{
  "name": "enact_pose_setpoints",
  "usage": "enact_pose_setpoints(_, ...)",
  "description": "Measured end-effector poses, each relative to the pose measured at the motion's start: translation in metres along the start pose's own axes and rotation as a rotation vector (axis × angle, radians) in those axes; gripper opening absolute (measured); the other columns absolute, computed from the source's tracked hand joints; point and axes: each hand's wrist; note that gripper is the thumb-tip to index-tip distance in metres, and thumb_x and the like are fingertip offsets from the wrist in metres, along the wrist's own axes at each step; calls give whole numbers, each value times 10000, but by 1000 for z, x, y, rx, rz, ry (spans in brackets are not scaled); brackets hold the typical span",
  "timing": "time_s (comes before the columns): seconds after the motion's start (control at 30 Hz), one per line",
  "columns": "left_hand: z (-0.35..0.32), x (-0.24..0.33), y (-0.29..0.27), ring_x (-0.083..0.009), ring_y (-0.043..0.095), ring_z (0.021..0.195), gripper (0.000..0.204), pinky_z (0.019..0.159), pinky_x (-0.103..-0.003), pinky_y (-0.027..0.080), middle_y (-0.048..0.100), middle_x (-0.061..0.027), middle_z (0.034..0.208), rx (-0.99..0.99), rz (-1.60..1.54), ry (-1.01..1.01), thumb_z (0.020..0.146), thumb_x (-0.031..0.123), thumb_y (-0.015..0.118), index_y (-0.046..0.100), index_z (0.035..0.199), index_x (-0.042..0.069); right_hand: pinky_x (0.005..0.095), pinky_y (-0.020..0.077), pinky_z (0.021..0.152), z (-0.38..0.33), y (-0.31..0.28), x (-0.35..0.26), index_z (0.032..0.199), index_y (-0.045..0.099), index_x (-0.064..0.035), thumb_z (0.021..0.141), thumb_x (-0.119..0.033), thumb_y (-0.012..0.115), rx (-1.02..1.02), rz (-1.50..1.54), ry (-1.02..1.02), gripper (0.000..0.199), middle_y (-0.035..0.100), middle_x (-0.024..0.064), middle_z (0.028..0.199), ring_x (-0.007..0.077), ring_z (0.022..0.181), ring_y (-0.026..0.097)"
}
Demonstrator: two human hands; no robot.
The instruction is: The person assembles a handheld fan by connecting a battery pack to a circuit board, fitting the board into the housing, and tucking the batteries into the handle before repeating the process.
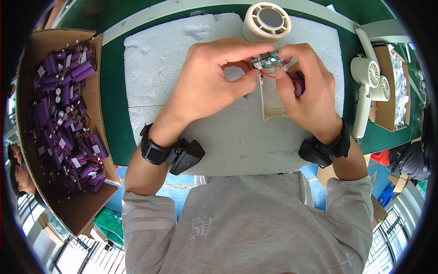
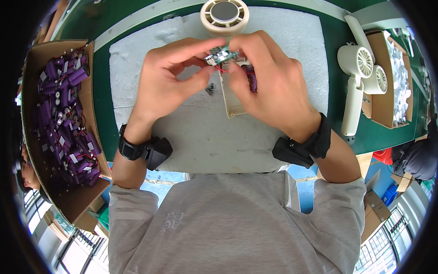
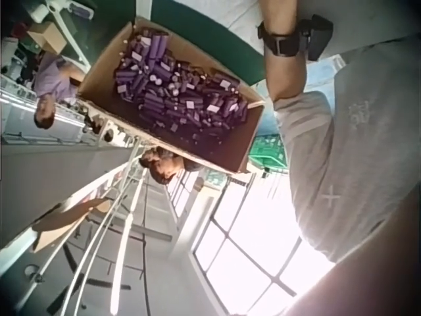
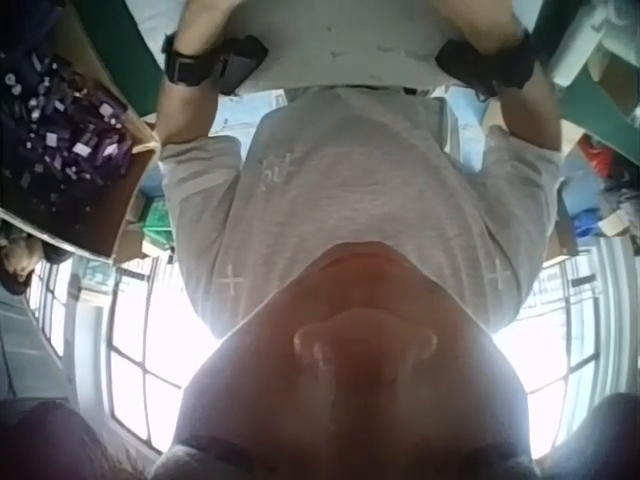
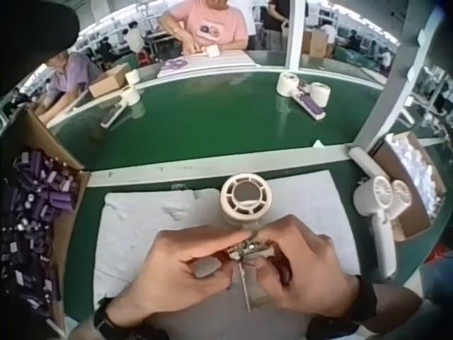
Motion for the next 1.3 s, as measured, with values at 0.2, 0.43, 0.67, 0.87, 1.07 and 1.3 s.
enact_pose_setpoints(0.2, -6, 7, -1, -132, 662, 883, 377, 824, -267, 552, 687, -71, 1030, -25, 131, -69, 787, -115, 632, 653, 1146, 0, 233, 467, 537, 1, 6, -4, 1003, 587, -16, 758, 10, 732, 81, -58, 0, 286, 620, 76, 936, 120, 589, 575)
enact_pose_setpoints(0.43, -9, 0, -2, -124, 678, 840, 319, 773, -257, 567, 706, -72, 960, 30, 117, -20, 776, -100, 655, 687, 1074, 10, 284, 543, 585, 1, 8, -4, 979, 658, -70, 699, -42, 784, 116, -91, 25, 309, 629, 70, 911, 203, 694, 656)
enact_pose_setpoints(0.67, -7, -2, 3, -137, 680, 727, 279, 657, -238, 557, 700, -74, 859, 111, 297, 131, 739, -66, 694, 726, 996, 40, 225, 490, 594, -1, 8, 2, 1069, 675, -31, 709, -9, 790, 103, -109, 34, 379, 653, 77, 973, 114, 677, 605)
enact_pose_setpoints(0.87, -5, -2, 5, -138, 680, 700, 280, 613, -225, 535, 695, -65, 821, 142, 359, 171, 717, -53, 707, 739, 975, 51, 231, 514, 639, 1, 7, -1, 1055, 711, -39, 696, -7, 795, 142, -103, 67, 370, 667, 83, 963, 127, 724, 624)
enact_pose_setpoints(1.07, -7, 1, 4, -127, 670, 706, 259, 621, -231, 537, 695, -64, 843, 113, 326, 116, 741, -59, 696, 735, 978, 36, 233, 517, 647, -2, 7, -4, 1037, 716, -31, 693, -13, 800, 145, -89, 101, 355, 669, 87, 955, 128, 720, 623)
enact_pose_setpoints(1.3, -8, 1, 8, -136, 663, 797, 246, 731, -256, 556, 667, -72, 913, 70, 49, -34, 792, -80, 660, 696, 1023, -6, 234, 502, 616, -4, 1, -12, 1027, 698, -29, 734, -31, 778, 121, -25, 180, 304, 667, 63, 952, 111, 674, 598)
Point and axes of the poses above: each hand's wrist, its own z-axis towards the middle knuckle, its own y-axis out of the palm, x = y × z
